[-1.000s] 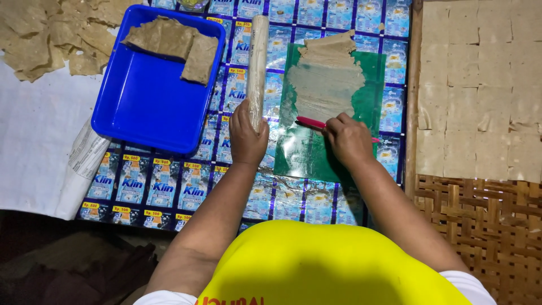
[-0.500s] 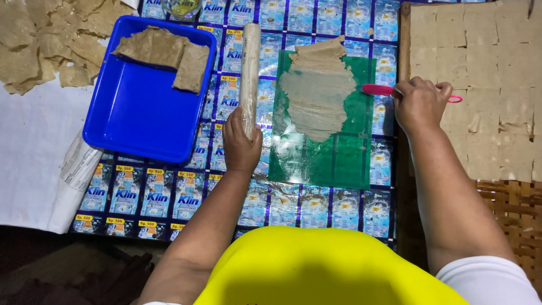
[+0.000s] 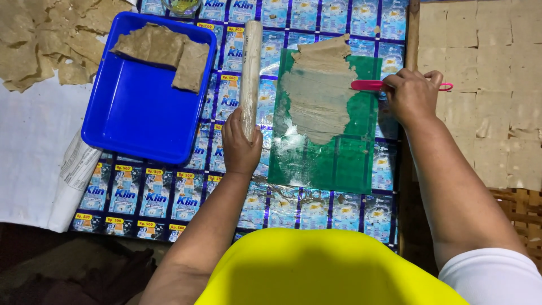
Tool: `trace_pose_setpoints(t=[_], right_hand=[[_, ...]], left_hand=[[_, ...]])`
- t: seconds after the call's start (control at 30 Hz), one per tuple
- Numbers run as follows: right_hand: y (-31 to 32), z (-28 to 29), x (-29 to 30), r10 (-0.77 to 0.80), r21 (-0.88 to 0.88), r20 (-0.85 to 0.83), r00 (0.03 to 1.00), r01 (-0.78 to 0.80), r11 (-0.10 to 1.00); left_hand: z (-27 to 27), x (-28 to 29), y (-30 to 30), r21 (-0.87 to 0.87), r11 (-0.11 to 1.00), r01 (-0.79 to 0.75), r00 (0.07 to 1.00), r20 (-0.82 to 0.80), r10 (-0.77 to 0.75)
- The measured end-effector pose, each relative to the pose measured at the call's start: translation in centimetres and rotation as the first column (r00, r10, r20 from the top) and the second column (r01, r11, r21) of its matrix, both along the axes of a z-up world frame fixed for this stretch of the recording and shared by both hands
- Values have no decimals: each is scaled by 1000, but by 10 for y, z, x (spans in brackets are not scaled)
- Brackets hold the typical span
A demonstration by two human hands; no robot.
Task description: Preparing and rolling thin dough wrappers for food production.
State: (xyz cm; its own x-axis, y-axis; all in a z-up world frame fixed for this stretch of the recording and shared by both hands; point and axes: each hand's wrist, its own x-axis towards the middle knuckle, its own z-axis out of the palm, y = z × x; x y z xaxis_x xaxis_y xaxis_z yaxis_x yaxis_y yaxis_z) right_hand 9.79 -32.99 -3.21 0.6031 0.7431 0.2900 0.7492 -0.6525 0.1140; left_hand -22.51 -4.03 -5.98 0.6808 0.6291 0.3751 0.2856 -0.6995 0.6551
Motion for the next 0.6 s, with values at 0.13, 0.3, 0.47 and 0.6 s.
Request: trace_pose_setpoints(t=[0.13,0.3,0.47,0.6], right_hand=[[9,-6,1,25,31,-31,999,-24,999],[26,1,-6,63,60,-53,997,-59,996],[47,8,-16,90,77,-97,991,-83,994],[63,6,-22,111,89,-100,989,-102,991]], left_hand=[[-1,0,0,6,1000,3,1000,-1,-3],[0,1,-1,0,1000,1,1000,-10,-1],[0,1,0,-15,1000,-6,1000,-31,5],[-2,1,1,-10,1000,-8,999,-43,8]])
